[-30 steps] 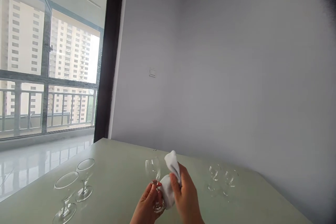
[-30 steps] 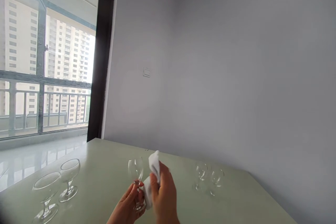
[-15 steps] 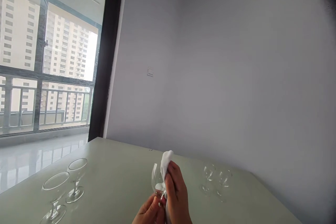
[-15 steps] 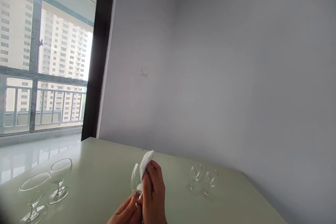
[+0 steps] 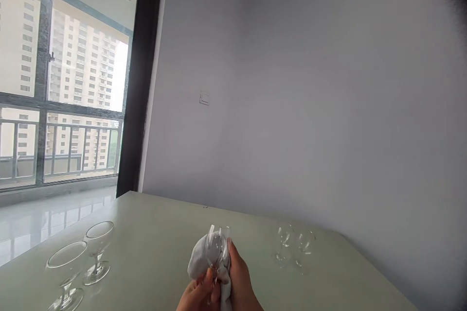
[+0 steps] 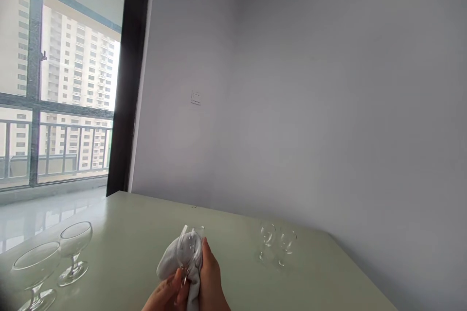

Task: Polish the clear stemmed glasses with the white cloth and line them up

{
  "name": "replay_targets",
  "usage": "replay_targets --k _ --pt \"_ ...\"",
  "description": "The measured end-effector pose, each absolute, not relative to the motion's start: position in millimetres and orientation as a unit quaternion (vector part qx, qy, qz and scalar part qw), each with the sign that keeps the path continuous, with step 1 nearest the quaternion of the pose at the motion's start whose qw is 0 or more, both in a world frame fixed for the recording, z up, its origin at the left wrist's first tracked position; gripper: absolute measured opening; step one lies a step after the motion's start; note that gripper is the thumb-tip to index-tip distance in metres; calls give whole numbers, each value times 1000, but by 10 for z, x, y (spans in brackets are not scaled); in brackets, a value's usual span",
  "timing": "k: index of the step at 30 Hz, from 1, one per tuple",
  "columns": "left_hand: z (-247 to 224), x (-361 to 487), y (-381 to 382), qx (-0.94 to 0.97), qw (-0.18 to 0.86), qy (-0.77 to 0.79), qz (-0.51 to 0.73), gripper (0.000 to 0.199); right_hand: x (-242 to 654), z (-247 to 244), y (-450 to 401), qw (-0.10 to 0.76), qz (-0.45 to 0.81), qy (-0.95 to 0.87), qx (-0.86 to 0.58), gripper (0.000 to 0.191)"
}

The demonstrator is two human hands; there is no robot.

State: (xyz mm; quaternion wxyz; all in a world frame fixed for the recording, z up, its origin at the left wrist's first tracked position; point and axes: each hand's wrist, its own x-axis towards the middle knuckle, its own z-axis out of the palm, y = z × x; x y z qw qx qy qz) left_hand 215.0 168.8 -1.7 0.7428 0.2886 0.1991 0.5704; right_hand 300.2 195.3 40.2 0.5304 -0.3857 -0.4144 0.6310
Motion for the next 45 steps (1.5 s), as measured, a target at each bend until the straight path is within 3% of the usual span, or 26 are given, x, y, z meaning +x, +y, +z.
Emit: replay_targets --k 4,7,11,15,21,28,33,39,42,45 --pt "43 2034 1757 242 688 262 633 28 2862 210 1894 612 484 -484 -395 47" --pt "50 1971 1755 273 624 300 667 44 2777 98 1832 647 309 -598 -358 43" --pt "93 1955 1690 292 633 295 653 56 2818 120 1845 590 72 -727 -344 35" --pt "193 1931 1654 261 697 221 630 65 2895 178 1876 527 -50 -778 -339 31" --pt "238 1872 1706 255 704 157 644 53 2858 144 1837 472 -84 -806 -348 29" --pt "231 1829 1714 288 672 266 629 49 2936 342 1803 354 41 -854 -379 21" --pt "241 1744 1738 299 682 266 612 47 2969 453 1780 328 67 -870 -362 22" --pt "282 1606 1808 243 706 221 627 37 3154 657 1846 321 90 -793 -510 26" --pt "319 1560 1820 232 704 216 636 40 3195 684 1841 359 168 -797 -457 25" --pt "340 1579 1785 208 720 217 626 46 3088 521 1832 332 92 -871 -351 38"
